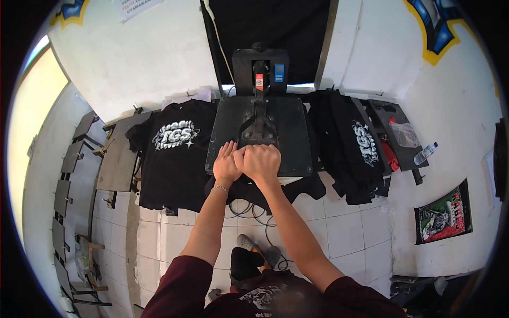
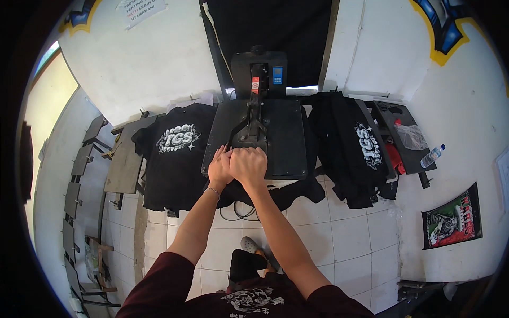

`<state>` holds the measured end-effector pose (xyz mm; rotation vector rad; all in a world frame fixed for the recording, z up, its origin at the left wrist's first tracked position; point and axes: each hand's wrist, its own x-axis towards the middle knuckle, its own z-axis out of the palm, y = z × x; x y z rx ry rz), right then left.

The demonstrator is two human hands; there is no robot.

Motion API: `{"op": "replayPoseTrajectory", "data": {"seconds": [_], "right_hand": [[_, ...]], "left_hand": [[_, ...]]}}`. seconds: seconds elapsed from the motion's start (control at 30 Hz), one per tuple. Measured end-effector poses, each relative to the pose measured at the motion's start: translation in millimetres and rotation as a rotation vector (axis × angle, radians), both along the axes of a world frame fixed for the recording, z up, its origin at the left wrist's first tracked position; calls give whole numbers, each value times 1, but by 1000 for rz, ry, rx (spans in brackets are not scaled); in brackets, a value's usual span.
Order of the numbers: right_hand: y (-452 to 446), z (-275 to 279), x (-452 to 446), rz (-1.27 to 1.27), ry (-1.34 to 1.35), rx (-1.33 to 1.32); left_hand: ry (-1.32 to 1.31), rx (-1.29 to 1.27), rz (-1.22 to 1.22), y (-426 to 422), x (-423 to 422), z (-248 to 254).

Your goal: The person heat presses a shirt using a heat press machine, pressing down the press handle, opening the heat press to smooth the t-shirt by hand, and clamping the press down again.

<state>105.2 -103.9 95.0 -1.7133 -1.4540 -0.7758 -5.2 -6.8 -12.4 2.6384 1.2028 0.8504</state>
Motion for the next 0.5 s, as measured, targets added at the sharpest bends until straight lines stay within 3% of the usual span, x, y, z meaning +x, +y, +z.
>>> {"op": "replayPoseTrajectory", "data": {"seconds": [0.5], "right_hand": [[1, 1, -1, -13, -5, 8]], "left_hand": [[-14, -61, 1, -2, 0, 3]]}}
